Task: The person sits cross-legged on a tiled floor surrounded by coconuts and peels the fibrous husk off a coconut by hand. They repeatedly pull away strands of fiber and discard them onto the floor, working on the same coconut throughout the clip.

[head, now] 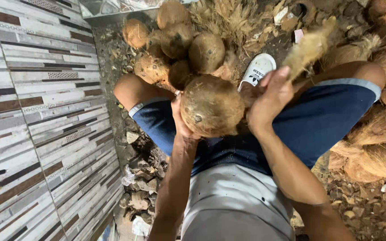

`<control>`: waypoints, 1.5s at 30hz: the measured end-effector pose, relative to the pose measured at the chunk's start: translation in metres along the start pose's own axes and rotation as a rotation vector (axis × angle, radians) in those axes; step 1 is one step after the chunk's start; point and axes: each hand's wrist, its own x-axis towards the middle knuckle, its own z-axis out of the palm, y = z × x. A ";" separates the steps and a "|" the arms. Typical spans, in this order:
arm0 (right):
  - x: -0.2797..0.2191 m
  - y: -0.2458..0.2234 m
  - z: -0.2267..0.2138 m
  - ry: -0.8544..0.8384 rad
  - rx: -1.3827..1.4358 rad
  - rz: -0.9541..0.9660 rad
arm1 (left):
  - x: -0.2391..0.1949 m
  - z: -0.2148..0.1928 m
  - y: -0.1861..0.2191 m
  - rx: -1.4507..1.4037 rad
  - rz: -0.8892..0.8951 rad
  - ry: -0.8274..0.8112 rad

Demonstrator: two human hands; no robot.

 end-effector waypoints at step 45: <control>0.169 0.216 0.154 -0.937 -0.788 0.087 | 0.078 -0.024 0.071 0.169 0.018 -0.186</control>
